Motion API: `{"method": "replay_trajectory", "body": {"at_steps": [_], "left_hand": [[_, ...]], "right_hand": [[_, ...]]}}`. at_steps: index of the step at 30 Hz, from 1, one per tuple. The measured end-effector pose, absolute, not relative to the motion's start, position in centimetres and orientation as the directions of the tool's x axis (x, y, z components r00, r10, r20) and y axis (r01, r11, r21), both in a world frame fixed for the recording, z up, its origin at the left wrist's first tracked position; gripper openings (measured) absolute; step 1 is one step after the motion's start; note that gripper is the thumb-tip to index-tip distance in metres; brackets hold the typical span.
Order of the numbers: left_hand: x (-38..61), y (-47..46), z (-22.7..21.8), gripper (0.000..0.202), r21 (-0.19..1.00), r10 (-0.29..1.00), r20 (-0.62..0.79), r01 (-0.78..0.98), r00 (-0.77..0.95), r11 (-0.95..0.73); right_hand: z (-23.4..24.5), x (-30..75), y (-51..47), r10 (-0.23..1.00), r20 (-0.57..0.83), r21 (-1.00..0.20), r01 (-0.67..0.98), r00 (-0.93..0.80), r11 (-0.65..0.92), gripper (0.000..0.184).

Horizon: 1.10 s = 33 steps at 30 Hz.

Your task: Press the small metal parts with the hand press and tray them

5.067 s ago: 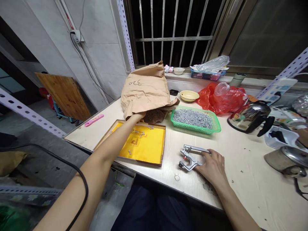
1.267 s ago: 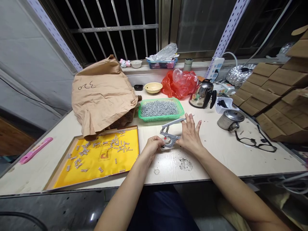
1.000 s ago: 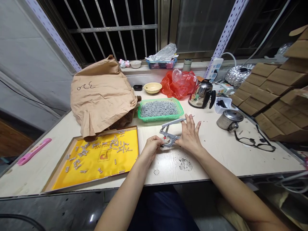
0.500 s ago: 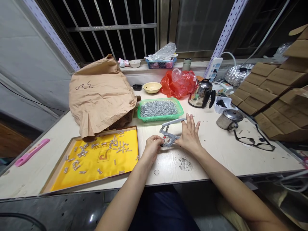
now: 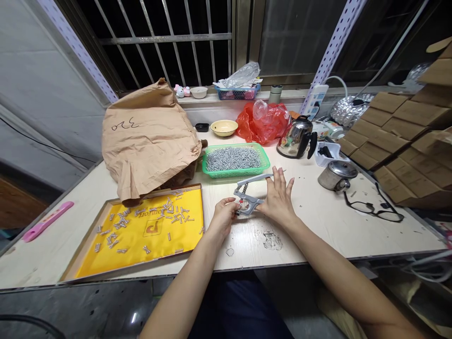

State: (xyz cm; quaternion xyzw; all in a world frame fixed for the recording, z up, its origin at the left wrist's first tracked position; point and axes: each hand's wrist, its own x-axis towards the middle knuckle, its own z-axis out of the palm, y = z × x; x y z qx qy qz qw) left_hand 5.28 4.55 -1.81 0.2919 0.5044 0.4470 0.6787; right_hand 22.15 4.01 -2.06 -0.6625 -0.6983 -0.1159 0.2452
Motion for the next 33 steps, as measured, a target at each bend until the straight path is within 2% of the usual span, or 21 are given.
{"method": "replay_trajectory", "body": {"at_steps": [8,16,24,28,33], "left_hand": [[5.20,4.62,-2.00,0.037,0.835,0.894,-0.440,-0.328,0.084,0.442],[5.19,4.54,-1.88,0.037,0.847,0.888,-0.453,-0.271,0.084,0.458],[5.08,4.44,-1.63,0.034,0.841,0.872,-0.467,-0.231,0.145,0.489],[5.17,4.09,-1.33,0.044,0.861,0.886,-0.426,-0.218,0.185,0.460],[5.07,4.08,-1.60,0.038,0.861,0.893,-0.392,-0.254,0.221,0.441]], "right_hand": [[-1.96,22.16,3.95,0.862,0.507,-0.144,0.985,-0.012,0.098,0.082],[-2.05,22.19,4.06,0.851,0.525,-0.147,0.982,-0.027,0.122,0.077],[-1.96,22.18,4.00,0.849,0.527,-0.142,0.979,-0.048,0.144,0.075],[-1.86,22.14,3.92,0.844,0.533,-0.141,0.978,-0.056,0.154,0.072],[-1.87,22.18,3.97,0.835,0.549,-0.147,0.977,-0.052,0.157,0.066]]}}
